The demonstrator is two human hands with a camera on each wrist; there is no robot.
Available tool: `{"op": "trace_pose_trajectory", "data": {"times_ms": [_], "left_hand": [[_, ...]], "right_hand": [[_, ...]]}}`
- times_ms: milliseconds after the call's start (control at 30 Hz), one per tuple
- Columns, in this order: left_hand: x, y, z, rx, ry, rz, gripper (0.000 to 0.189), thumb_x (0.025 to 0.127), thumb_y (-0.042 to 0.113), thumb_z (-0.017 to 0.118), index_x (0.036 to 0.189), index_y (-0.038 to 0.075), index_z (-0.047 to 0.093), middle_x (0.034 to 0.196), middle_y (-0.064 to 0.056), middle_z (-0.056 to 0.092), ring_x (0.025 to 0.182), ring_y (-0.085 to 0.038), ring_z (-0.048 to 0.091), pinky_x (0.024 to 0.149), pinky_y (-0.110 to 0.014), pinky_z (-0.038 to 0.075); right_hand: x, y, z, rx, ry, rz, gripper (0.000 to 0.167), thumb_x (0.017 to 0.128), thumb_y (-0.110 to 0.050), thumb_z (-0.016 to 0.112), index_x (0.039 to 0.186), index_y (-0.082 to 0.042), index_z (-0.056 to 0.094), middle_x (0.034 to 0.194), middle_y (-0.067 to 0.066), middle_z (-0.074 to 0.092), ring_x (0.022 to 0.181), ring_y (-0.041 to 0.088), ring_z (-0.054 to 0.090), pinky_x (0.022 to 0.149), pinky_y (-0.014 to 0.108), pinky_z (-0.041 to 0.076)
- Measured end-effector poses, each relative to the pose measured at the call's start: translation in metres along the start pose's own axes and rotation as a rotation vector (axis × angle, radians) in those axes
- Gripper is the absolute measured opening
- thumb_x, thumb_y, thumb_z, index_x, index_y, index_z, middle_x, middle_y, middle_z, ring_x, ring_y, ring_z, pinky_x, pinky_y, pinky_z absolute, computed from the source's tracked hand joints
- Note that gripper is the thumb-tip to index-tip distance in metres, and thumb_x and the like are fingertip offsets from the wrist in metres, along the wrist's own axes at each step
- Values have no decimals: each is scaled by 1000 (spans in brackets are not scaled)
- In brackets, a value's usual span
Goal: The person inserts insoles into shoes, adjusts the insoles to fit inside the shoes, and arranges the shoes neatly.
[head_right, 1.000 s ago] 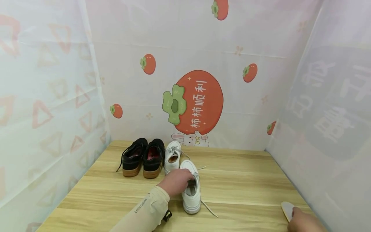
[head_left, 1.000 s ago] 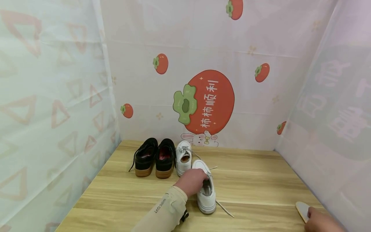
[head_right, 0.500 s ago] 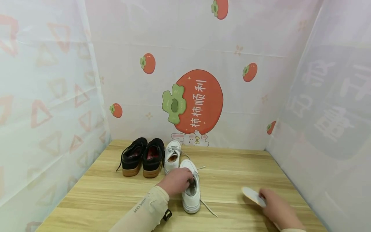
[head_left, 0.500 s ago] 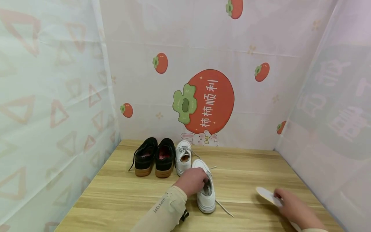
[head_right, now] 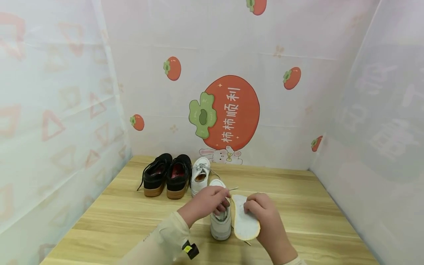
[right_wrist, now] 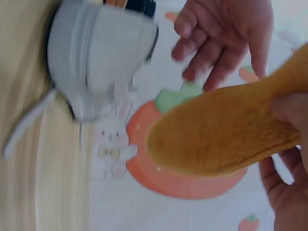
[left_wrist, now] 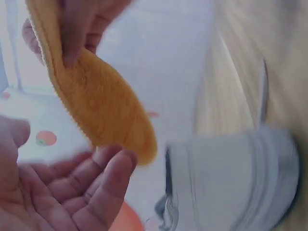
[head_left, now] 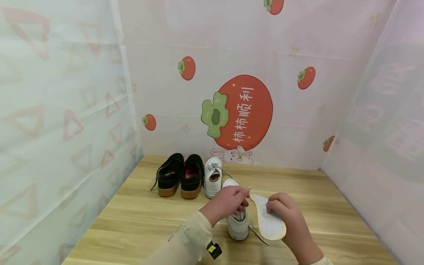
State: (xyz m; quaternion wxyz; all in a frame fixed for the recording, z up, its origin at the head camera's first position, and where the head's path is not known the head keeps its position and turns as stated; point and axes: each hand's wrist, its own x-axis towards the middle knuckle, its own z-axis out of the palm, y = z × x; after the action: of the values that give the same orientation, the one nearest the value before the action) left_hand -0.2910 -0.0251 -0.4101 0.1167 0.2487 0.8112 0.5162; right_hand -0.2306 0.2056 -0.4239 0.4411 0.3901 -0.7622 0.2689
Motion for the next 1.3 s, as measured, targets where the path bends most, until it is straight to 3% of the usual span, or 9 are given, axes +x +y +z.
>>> {"op": "trace_pose_trajectory", "data": {"times_ms": [133,333,433,533,700,800,933,1167,1300], "left_hand": [[-2,-3,-5,-395,18,-111,44,108,38,62,142,9,57,111,-12,75,84,-21,75,74,-37,65],[0,-6,-13,-616,164,-70,62,97,4,71,153,9,45,110,-11,67,84,-19,70,70,-34,64],[1,-5,-15,-610,210,-36,68,94,-1,69,156,9,43,110,-11,66,86,-20,69,67,-36,64],[2,-4,-15,-596,240,-26,69,91,0,68,155,8,43,111,-13,67,88,-21,68,65,-36,63],[-1,1,-12,-610,257,-22,67,91,2,68,152,12,42,118,-17,65,95,-25,68,69,-40,65],[-6,8,-8,-658,232,-4,69,93,4,71,154,14,39,125,-18,63,102,-26,68,74,-42,66],[-12,16,-5,-707,171,41,67,97,10,74,155,15,40,122,-14,61,103,-25,69,81,-44,66],[-14,17,-15,-267,373,114,48,99,28,74,142,17,57,123,-8,60,101,-19,64,81,-34,61],[-9,12,-16,-375,212,80,45,102,24,71,143,13,58,125,-13,65,98,-21,72,78,-38,65]], "right_hand": [[0,-15,12,49,41,-13,11,87,-1,66,95,-7,70,102,5,63,98,16,54,92,18,44],[-1,-29,12,-6,-168,21,43,72,13,77,98,-20,69,116,2,64,107,19,57,95,26,48],[4,-33,4,-71,-271,156,62,66,25,74,99,-27,70,123,1,67,111,21,64,90,30,55],[13,-39,-4,-40,-305,453,63,76,27,63,104,-28,75,123,-4,70,107,17,69,81,28,58],[30,-56,1,165,-354,868,37,103,-19,69,140,-19,66,142,3,65,122,25,68,90,38,60],[37,-60,14,217,-405,940,66,98,-35,78,155,-18,50,153,10,55,127,30,66,94,45,60],[39,-56,23,210,-298,1001,53,99,-14,73,149,-16,56,140,12,67,116,28,72,90,43,63],[32,-48,15,453,-141,1172,55,102,4,55,154,-14,50,137,19,69,111,24,72,84,34,62],[28,-47,16,477,-186,1150,66,102,2,58,162,-18,37,138,20,64,101,21,70,78,30,61]]}}
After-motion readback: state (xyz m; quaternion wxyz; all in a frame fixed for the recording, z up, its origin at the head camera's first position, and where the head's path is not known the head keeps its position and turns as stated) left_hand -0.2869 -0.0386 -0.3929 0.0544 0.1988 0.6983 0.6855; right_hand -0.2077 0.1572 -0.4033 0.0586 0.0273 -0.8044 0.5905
